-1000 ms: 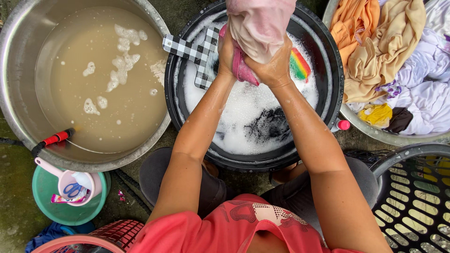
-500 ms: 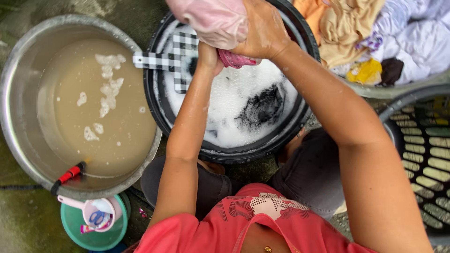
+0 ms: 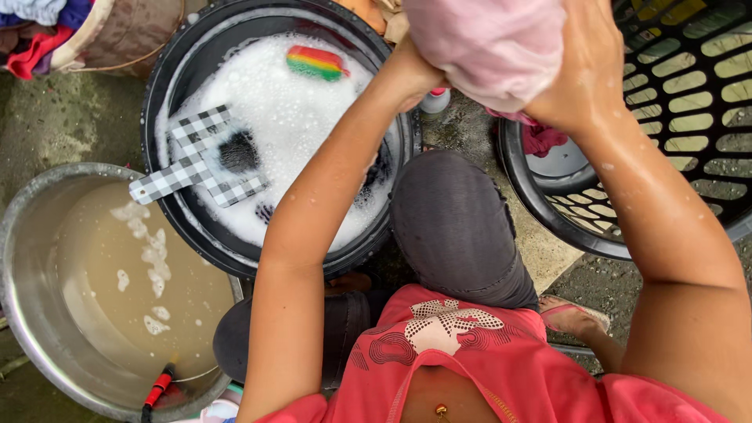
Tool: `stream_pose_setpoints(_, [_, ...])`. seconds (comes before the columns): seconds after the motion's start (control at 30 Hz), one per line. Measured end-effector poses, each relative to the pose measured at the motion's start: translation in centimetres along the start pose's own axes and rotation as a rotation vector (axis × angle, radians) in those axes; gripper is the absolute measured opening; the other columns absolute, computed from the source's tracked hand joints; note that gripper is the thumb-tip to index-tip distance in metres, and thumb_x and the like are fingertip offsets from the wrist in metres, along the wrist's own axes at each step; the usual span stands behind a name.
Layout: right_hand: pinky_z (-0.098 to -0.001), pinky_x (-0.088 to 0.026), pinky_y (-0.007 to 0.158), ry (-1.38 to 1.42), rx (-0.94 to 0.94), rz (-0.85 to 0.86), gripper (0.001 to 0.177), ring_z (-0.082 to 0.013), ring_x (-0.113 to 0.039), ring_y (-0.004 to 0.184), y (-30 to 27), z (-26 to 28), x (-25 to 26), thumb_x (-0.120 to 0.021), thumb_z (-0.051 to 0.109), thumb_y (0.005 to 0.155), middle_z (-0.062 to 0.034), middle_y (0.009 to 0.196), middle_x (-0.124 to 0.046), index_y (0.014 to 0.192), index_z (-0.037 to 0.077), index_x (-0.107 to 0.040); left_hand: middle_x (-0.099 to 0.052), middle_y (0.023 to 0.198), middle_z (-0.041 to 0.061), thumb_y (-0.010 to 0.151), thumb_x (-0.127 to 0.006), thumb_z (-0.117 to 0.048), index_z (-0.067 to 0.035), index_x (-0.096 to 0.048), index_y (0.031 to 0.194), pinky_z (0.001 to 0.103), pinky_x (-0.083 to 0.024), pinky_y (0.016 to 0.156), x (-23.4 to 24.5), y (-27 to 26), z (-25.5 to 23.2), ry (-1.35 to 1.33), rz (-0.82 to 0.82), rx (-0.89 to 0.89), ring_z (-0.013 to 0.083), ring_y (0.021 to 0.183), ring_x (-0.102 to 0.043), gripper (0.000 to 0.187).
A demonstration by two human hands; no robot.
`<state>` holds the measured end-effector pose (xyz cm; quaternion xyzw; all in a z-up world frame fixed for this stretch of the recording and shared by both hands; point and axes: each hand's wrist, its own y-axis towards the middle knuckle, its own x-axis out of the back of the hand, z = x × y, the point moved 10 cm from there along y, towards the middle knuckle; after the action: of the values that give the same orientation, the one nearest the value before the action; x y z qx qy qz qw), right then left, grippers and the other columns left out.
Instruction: The person hand-washes clothes by scrubbing and wringing garments in a basin of soapy water, placing one into a basket before scrubbing another piece.
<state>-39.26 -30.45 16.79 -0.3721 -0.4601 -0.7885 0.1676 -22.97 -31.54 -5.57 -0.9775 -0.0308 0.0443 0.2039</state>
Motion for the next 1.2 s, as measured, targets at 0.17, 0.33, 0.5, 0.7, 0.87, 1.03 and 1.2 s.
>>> stream_pose_setpoints(0.17, [-0.0509,-0.05,0.092,-0.052,-0.365,0.087,0.07,-0.0421,-0.061,0.111,-11.3,-6.3,0.2,-0.087,0.042,0.081,-0.0254,0.124,-0.06,0.128,-0.004,-0.062,-0.055,0.142,0.026,0.091,-0.072,0.0,0.004,-0.047,0.144,0.046,-0.042,0.112,-12.0,1.3,-4.6,0.856,0.119,-0.465,0.0394,0.132,-0.054,0.059])
stream_pose_setpoints(0.33, [-0.05,-0.053,0.086,-0.167,-0.764,0.687,0.059,-0.0425,-0.062,0.108,-23.5,-12.0,-3.5,-0.087,0.037,0.079,-0.0295,0.126,-0.061,0.118,-0.002,-0.07,-0.071,0.122,0.017,0.096,-0.056,-0.014,-0.008,-0.024,0.16,0.036,-0.058,0.09,-17.4,0.9,-2.1,0.669,0.385,0.029,0.0304,0.095,-0.077,0.071])
stream_pose_setpoints(0.5, [-0.0461,-0.056,0.075,0.127,-0.765,0.539,0.03,-0.0328,-0.07,0.079,-20.4,-11.0,-5.3,-0.075,0.026,0.095,-0.021,0.092,-0.073,0.115,0.004,-0.076,-0.079,0.102,0.014,0.092,-0.064,-0.012,-0.01,-0.062,0.138,0.033,-0.06,0.081,-18.6,1.4,-4.9,0.605,0.397,-0.385,0.0182,0.088,-0.077,0.047])
stream_pose_setpoints(0.7, [-0.0478,-0.054,0.066,0.219,-0.571,0.438,0.018,-0.0385,-0.068,0.068,-10.7,-7.0,-8.5,-0.073,0.018,0.098,-0.0219,0.074,-0.066,0.096,0.001,-0.076,-0.082,0.103,0.006,0.095,-0.064,-0.012,-0.012,-0.076,0.12,0.029,-0.061,0.082,-12.1,0.1,-5.3,0.585,0.288,-0.45,0.013,0.09,-0.078,0.027])
stream_pose_setpoints(0.87, [-0.0497,-0.054,0.069,0.291,-0.223,0.484,0.017,-0.0403,-0.068,0.072,-2.8,-1.1,-14.0,-0.071,0.018,0.099,-0.0211,0.077,-0.068,0.099,0.002,-0.075,-0.082,0.109,0.006,0.102,-0.061,-0.01,-0.007,-0.076,0.122,0.029,-0.063,0.088,-0.9,-3.8,-6.9,0.402,0.165,-0.528,0.0117,0.096,-0.079,0.025])
stream_pose_setpoints(1.03, [-0.0503,-0.055,0.079,0.383,0.121,0.87,0.022,-0.0382,-0.07,0.081,1.7,9.2,-25.1,-0.071,0.027,0.094,-0.016,0.086,-0.073,0.107,0.011,-0.078,-0.077,0.115,0.007,0.101,-0.063,-0.01,-0.008,-0.073,0.127,0.031,-0.06,0.087,16.5,-10.3,0.1,0.403,-0.134,-0.283,0.0147,0.101,-0.073,0.028])
stream_pose_setpoints(1.2, [-0.0495,-0.053,0.08,0.127,0.283,1.309,0.035,-0.0354,-0.067,0.095,1.6,15.6,-40.2,-0.079,0.032,0.083,-0.0128,0.102,-0.073,0.113,0.015,-0.072,-0.075,0.112,0.018,0.08,-0.08,-0.039,-0.01,-0.078,0.107,0.041,-0.055,0.096,22.4,-15.2,22.0,0.915,-0.086,0.391,0.0326,0.104,-0.071,0.039])
